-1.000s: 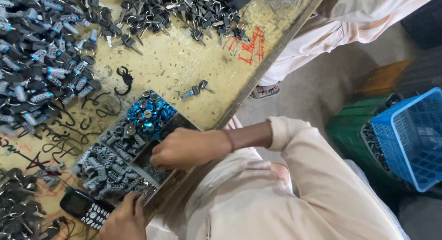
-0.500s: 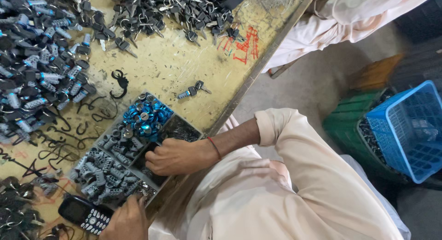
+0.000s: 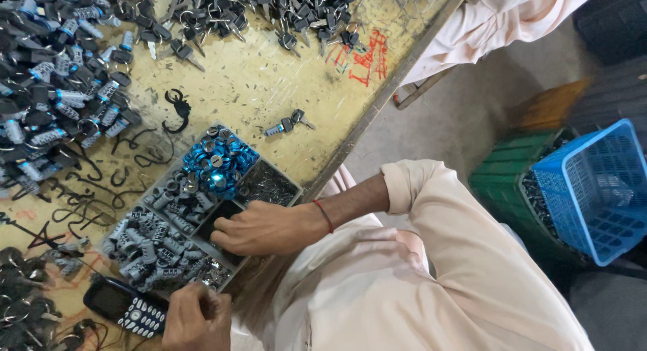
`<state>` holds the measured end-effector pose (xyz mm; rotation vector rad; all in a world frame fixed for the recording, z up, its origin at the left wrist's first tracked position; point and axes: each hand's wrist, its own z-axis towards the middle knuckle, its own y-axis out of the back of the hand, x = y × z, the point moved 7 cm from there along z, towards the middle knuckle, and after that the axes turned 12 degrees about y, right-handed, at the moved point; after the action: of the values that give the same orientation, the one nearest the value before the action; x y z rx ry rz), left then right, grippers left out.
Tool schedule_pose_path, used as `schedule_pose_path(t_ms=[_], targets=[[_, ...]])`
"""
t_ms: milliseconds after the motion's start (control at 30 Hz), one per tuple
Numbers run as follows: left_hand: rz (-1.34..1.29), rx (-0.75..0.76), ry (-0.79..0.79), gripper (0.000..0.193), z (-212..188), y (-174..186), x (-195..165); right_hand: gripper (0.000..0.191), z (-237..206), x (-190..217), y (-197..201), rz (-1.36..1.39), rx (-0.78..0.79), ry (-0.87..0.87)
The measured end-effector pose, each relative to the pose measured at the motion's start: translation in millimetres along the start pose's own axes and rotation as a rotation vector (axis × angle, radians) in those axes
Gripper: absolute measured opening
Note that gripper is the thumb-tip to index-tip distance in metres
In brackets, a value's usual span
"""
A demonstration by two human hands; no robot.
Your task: The person sits at a workshop table and assembles padlock components by hand. They repeatedly pick small metal lock bodies and blue caps from a compartment tray, press the caps onto the lock bodies, and place the finished assemblies aside on the table.
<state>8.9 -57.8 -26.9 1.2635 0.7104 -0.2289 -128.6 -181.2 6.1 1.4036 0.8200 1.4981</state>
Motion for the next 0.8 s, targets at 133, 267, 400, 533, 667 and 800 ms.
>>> schedule_pose_path(t_ms=[133,267,400,533,667,800], targets=[[-0.395,-0.059,0.283,0.023,-7.9,3.9,-3.2,0.025,-12.2,-0.8,1.9,0.112,-0.004,-0.040],[-0.469,-0.004,0.385,0.017,-13.8,-6.8,-7.4,0.024,-17.6,-1.9,6.4,0.298,-0.130,-0.068],[-0.784,-0.114,0.385,0.011,-8.9,-14.7,-10.8,0.024,-17.2,-4.4,5.7,0.373,-0.155,-0.160],[-0.810,-0.026,0.502,0.009,-5.6,-8.4,-12.6,0.023,-18.3,-3.7,9.0,0.379,-0.131,-0.172],[-0.775,-0.062,0.565,0.012,-4.1,-5.0,-22.5,0.018,-21.6,-3.4,18.2,0.502,-0.270,-0.168],[-0.783,-0.085,0.423,0.012,3.5,-14.1,-38.1,0.015,-23.7,0.0,11.1,0.699,-0.326,-0.247]])
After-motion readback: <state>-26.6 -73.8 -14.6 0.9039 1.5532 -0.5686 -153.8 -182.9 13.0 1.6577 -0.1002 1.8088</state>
